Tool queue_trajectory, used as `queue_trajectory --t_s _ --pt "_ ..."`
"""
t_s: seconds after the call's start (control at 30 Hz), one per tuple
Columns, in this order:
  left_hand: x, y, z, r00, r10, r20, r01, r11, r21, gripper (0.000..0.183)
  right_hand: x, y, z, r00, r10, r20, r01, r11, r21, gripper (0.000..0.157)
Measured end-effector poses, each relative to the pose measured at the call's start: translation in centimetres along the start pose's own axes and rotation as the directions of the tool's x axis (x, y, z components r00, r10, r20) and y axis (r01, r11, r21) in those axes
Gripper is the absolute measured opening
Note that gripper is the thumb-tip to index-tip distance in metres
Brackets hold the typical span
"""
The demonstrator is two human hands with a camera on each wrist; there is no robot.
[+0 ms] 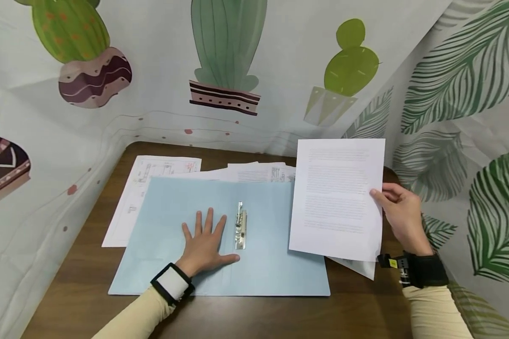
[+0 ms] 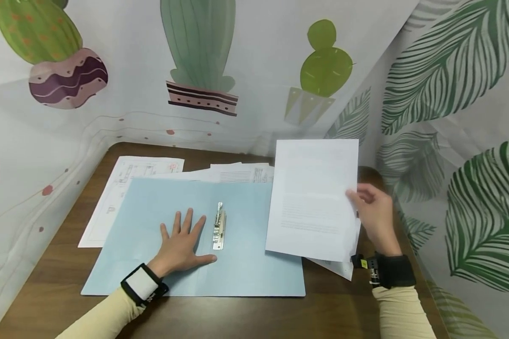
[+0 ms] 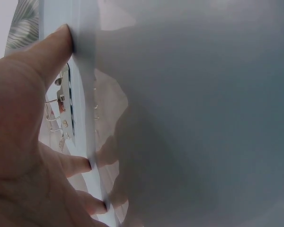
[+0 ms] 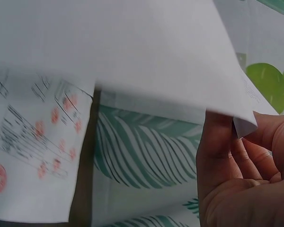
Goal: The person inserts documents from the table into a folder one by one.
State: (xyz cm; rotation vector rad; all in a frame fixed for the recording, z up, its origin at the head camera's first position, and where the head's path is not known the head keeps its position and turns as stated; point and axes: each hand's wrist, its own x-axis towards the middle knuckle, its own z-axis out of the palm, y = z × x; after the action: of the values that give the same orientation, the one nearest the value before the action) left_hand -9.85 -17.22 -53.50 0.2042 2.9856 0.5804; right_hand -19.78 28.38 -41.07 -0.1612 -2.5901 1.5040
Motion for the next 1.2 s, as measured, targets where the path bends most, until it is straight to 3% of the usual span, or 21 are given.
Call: queue_trajectory --t_s 0.43,0.83,1.2 --pt "0.0 0.1 -0.2 0.999 -0.029 0.042 0.028 0.999 0.034 0.116 -0.8 0.9 3.5 0.997 0.033 0.074 -0.028 0.998 -0.062 0.039" --pt "0.5 0.7 -0.3 0.996 -0.046 0.077 0.043 0.998 0.048 0.118 -1.5 1.7 5.5 0.976 0.138 0.168 -0.13 0.99 -0.055 0.045" --pt "0.6 0.6 -0.3 0.995 -0.048 0.083 0.044 0.998 0.048 0.119 -1.8 2.9 7.8 0.969 0.12 0.216 -0.119 0.993 -0.018 0.043"
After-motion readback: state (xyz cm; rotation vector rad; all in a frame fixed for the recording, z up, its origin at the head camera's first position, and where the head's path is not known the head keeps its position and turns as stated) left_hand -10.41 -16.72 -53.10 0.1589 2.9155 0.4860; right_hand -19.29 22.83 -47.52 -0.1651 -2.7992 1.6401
